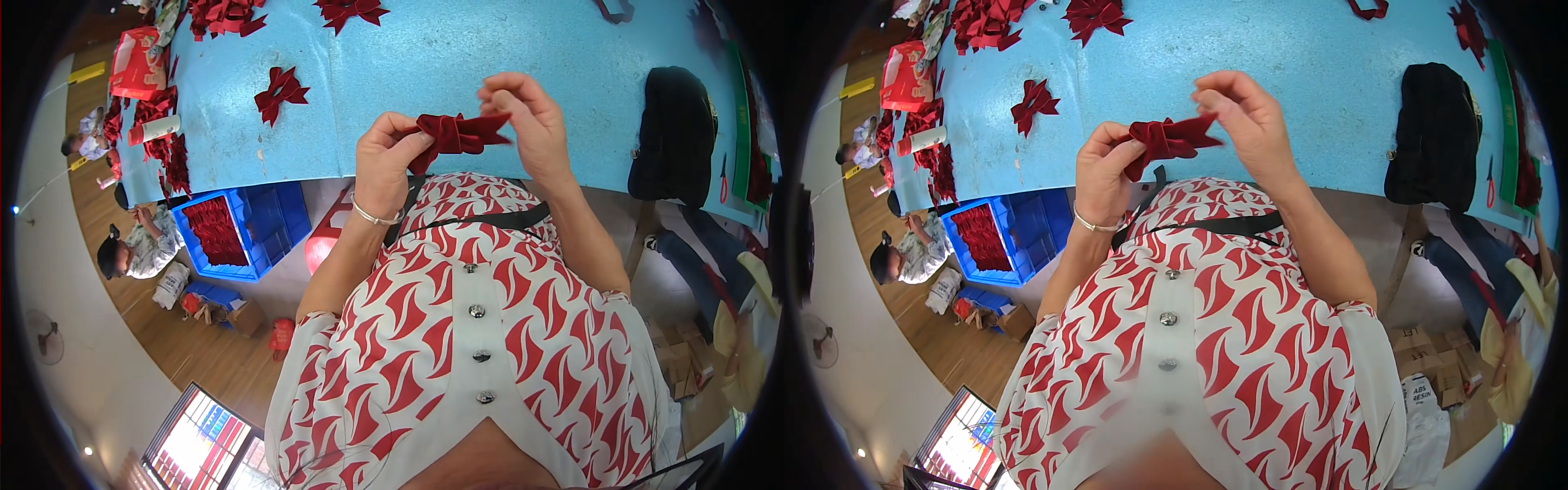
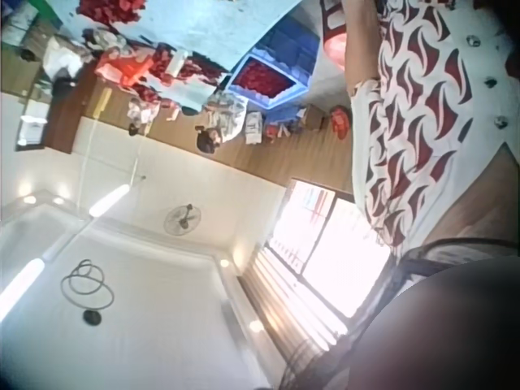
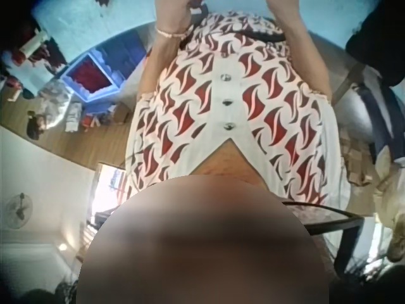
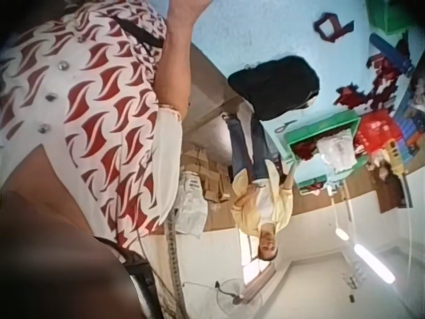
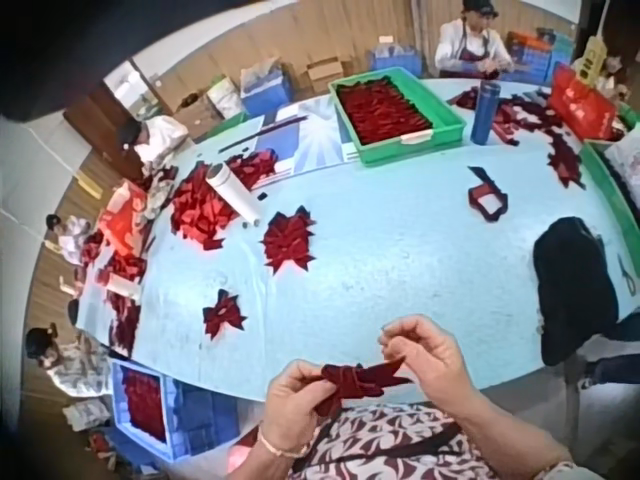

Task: Assembling decorative red fabric bows at a factory workbench.

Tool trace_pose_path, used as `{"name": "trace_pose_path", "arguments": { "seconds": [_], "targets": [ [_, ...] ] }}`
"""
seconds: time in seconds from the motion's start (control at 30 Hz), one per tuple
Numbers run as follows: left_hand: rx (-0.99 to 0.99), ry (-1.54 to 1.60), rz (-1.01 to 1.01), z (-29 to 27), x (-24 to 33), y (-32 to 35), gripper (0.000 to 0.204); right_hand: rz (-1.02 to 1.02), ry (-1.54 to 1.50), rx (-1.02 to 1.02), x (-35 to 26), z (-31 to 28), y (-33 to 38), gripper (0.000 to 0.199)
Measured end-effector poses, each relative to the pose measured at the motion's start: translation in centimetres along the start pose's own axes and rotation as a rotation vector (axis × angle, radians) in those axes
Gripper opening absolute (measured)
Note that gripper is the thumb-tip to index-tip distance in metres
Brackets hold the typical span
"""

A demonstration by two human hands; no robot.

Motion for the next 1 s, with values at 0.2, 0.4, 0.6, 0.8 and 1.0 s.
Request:
{"name": "trace_pose_path", "arguments": {
  "seconds": [0.2,0.4,0.6,0.8,1.0],
  "targets": [
    [0.037,0.08,-0.047,-1.2,-0.6,0.0,0.007,-0.572,0.37,-0.098,-4.1,0.9,3.3,0.019],
    [0.048,0.071,-0.079,-2.0,-0.6,0.5,0.008,-0.7,0.654,-0.044,-5.3,4.2,5.3,0.023],
    [-0.008,0.021,-0.154,-2.7,-1.7,0.5,0.009,-0.242,0.28,-0.125,1.3,4.5,2.2,0.019],
    [-0.018,0.118,-0.123,-3.5,-1.1,1.0,0.011,0.067,-0.148,-0.175,5.9,4.8,1.4,0.012],
    [-0.081,-0.018,0.137,-4.3,1.4,1.8,0.011,0.081,-0.27,-0.102,5.9,5.2,1.6,0.009]
  ]
}}
Point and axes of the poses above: each hand's wrist, its own y-axis away from the middle knuckle, its own z-axis out of the palm, x = y × z, the point moved 9 cm from there along -y, towards the middle knuckle, and after that the axes turned 6 degrees about -x, right-handed, at the moved point
